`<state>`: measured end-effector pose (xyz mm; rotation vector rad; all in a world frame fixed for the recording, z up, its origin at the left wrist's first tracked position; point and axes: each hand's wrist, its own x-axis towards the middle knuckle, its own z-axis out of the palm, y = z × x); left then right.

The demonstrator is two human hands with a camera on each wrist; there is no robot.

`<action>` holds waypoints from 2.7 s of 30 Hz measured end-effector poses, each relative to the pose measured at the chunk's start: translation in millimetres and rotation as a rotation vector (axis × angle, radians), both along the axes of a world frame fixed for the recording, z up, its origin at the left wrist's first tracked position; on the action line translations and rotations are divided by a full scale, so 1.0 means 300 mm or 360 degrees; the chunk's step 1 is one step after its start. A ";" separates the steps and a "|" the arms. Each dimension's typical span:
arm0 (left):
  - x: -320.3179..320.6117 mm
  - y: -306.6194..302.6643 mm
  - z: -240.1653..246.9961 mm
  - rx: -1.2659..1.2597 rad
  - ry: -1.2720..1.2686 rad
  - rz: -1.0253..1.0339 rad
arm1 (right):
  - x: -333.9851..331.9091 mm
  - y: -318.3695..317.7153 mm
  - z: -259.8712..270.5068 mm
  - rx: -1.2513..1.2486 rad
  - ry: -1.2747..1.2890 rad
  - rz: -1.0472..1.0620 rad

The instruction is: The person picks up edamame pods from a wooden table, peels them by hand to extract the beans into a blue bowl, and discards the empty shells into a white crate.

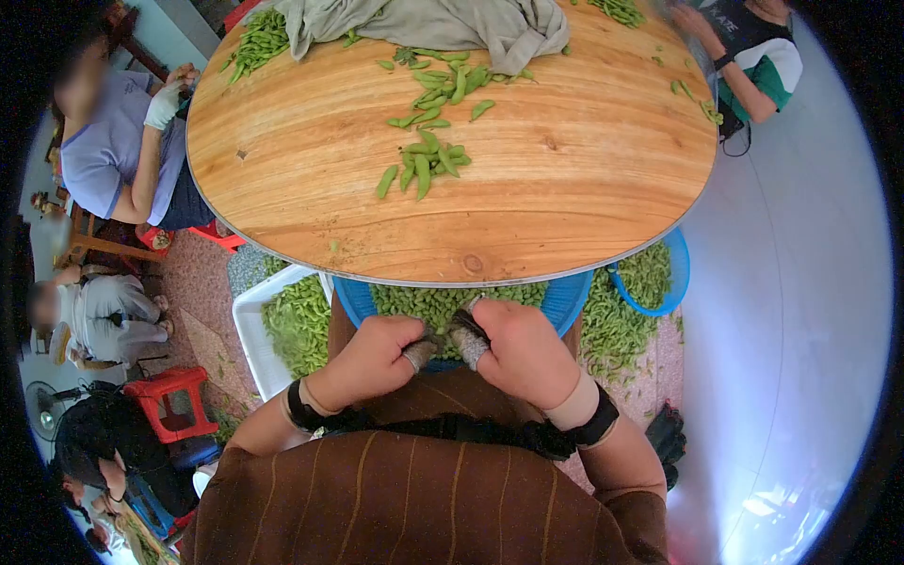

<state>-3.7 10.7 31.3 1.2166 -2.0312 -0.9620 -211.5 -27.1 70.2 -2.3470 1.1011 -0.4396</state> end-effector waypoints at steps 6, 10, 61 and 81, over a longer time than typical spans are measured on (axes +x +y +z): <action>0.006 -0.004 0.085 0.1180 0.0616 -0.0355 | -0.015 -0.006 0.037 0.1645 -0.0478 -0.0170; 0.013 0.013 0.072 0.1052 0.0786 -0.0296 | -0.012 -0.015 0.029 0.1477 -0.0487 -0.0083; 0.026 -0.145 0.147 0.1508 0.1293 0.0149 | 0.029 -0.113 0.148 0.1120 -0.0792 -0.0384; 0.029 -0.110 0.131 0.1432 0.1586 -0.0054 | -0.001 -0.086 0.132 0.2085 -0.1383 0.0001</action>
